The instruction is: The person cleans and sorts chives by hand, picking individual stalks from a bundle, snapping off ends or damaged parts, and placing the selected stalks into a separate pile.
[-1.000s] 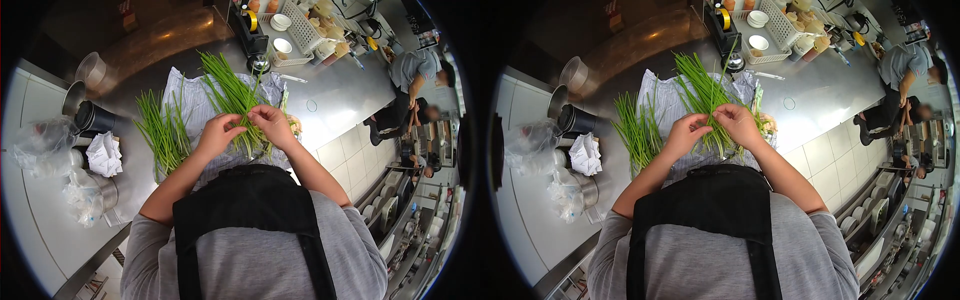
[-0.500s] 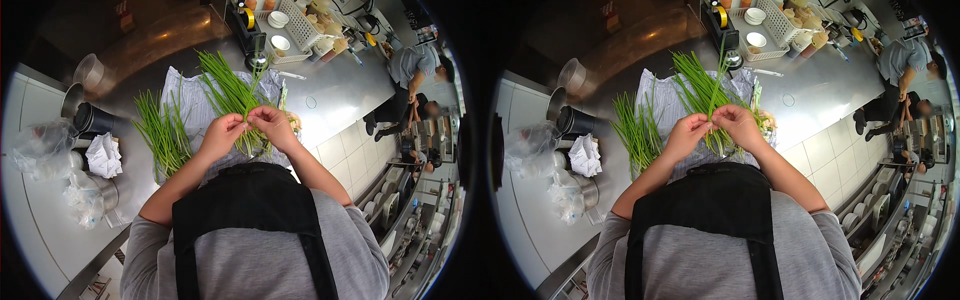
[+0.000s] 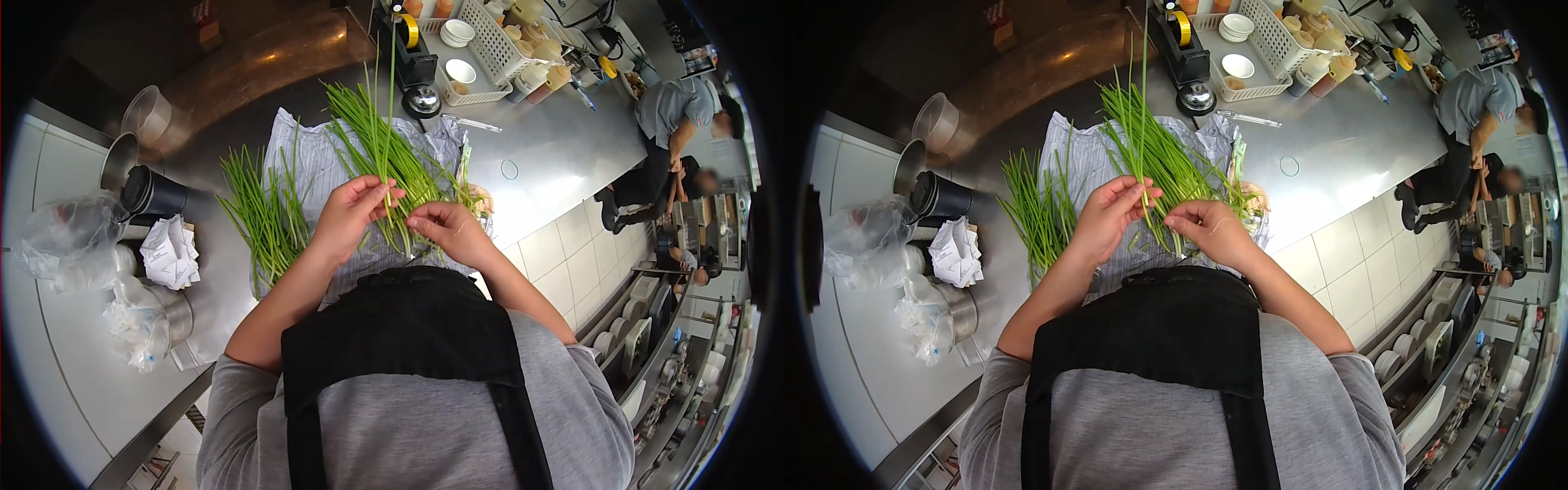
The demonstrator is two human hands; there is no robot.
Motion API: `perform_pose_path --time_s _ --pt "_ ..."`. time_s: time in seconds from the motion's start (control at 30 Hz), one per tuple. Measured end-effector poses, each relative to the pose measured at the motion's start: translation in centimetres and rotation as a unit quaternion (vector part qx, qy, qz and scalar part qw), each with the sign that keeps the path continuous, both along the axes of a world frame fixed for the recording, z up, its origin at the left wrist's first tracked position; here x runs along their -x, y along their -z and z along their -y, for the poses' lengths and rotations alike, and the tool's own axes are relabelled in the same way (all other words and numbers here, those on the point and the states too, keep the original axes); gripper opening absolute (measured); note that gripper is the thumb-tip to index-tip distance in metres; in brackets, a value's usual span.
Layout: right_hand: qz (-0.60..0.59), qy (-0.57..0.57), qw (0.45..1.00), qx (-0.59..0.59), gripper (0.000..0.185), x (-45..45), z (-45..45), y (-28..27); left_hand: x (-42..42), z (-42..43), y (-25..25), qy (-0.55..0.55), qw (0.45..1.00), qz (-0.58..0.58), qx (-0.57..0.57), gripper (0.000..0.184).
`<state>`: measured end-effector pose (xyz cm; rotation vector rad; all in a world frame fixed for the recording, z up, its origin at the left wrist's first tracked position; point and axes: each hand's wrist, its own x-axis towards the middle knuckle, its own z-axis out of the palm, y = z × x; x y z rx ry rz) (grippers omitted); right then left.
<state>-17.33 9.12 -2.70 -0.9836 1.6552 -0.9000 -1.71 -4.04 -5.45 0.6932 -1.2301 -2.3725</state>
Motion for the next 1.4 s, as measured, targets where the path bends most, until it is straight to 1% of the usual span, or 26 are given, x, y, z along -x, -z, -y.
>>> perform_pose_path --time_s 0.07,0.13,0.17,0.37,0.43,0.47,0.53,0.57,0.67,0.73,0.77,0.8,0.83,0.9,0.93,1.0,1.03,1.07,1.13,1.17,1.2,1.27,1.3,1.33,1.37,1.4 --pt "-0.009 -0.010 1.000 -0.011 0.018 0.0 -0.4 0.1 -0.1 0.2 -0.1 -0.014 0.999 -0.010 -0.028 0.024" --pt "0.031 0.000 1.000 -0.002 0.017 0.1 -0.7 0.7 -0.1 0.3 0.0 -0.014 0.999 -0.015 -0.033 0.024" --pt "0.031 0.002 1.000 -0.001 0.017 0.2 -0.7 0.5 -0.1 0.3 0.0 -0.015 0.999 -0.021 -0.040 0.024" --pt "-0.013 0.077 0.995 0.058 0.013 0.6 -0.1 0.1 -0.4 -0.3 -0.3 0.003 0.999 -0.014 -0.042 0.024" --pt "-0.031 0.142 0.974 0.175 0.011 0.6 0.5 0.2 -0.5 -0.5 -0.1 0.012 0.999 -0.015 -0.030 0.023" --pt "-0.032 0.143 0.973 0.177 0.011 0.6 0.8 -0.2 -0.5 -0.5 0.0 0.021 0.999 -0.016 -0.018 0.023" --pt "-0.148 0.125 0.946 0.260 0.010 0.7 1.4 -1.9 -0.6 -0.8 0.2 0.024 1.000 -0.003 -0.007 0.022" --pt "-0.149 0.127 0.945 0.263 0.010 0.9 1.6 -2.4 -0.6 -0.9 0.3 0.026 1.000 0.011 0.002 0.022" --pt "-0.198 0.151 0.917 0.311 0.010 1.5 2.2 -3.5 -0.7 -1.1 1.1 0.037 0.999 0.021 0.030 0.021" --pt "-0.190 0.207 0.902 0.327 0.008 2.1 2.4 -4.1 -0.8 -1.3 1.1 0.037 0.998 0.025 0.033 0.020" --pt "-0.178 0.212 0.915 0.293 0.012 2.4 2.2 -4.8 -0.9 -1.3 1.4 0.047 0.998 0.025 0.045 0.019" --pt "-0.179 0.215 0.913 0.296 0.012 3.0 2.1 -5.0 -1.0 -1.3 1.4 0.056 0.996 0.025 0.057 0.019" --pt "-0.291 0.185 0.881 0.324 0.015 3.8 2.2 -5.2 -1.0 -1.5 1.1 0.054 0.996 0.032 0.058 0.019" --pt "-0.486 0.131 0.784 0.363 0.024 5.1 2.5 -5.6 -1.1 -1.6 1.3 0.064 0.995 0.034 0.072 0.019" --pt "-0.488 0.136 0.781 0.364 0.024 5.2 2.6 -6.0 -1.2 -1.6 1.4 0.069 0.994 0.036 0.081 0.019" --pt "-0.608 0.044 0.695 0.382 0.028 5.1 3.0 -6.9 -1.3 -1.7 1.4 0.078 0.991 0.047 0.097 0.019" --pt "-0.639 0.028 0.671 0.376 0.030 5.3 3.4 -6.7 -1.3 -1.7 1.3 0.084 0.989 0.059 0.108 0.019" --pt "-0.641 0.037 0.669 0.374 0.030 5.8 3.7 -6.5 -1.3 -1.9 1.2 0.091 0.988 0.058 0.114 0.019" --pt "-0.654 -0.008 0.656 0.377 0.034 6.9 4.2 -6.3 -1.4 -2.0 0.9 0.082 0.989 0.069 0.105 0.019" --pt "-0.648 -0.016 0.667 0.367 0.023 7.0 4.2 -6.5 -1.5 -1.9 1.2 0.082 0.988 0.070 0.106 0.019" --pt "-0.651 -0.008 0.663 0.368 0.023 6.9 4.3 -6.4 -1.5 -1.8 1.2 0.087 0.987 0.068 0.113 0.019" --pt "-0.481 0.060 0.780 0.396 0.019 6.1 4.4 -5.5 -1.7 -1.7 1.1 0.075 0.987 0.078 0.116 0.019" --pt "-0.318 0.103 0.851 0.406 0.015 5.6 4.4 -5.0 -1.8 -1.6 1.3 0.075 0.986 0.079 0.126 0.019" --pt "-0.318 0.105 0.849 0.408 0.015 5.6 4.2 -4.5 -1.9 -1.5 1.4 0.077 0.985 0.079 0.129 0.019" --pt "-0.203 0.192 0.870 0.406 0.014 5.8 4.0 -4.1 -2.0 -1.4 1.5 0.078 0.984 0.082 0.134 0.019" --pt "-0.082 0.274 0.873 0.396 0.013 6.0 3.6 -3.7 -2.1 -1.4 1.5 0.078 0.984 0.085 0.139 0.019"
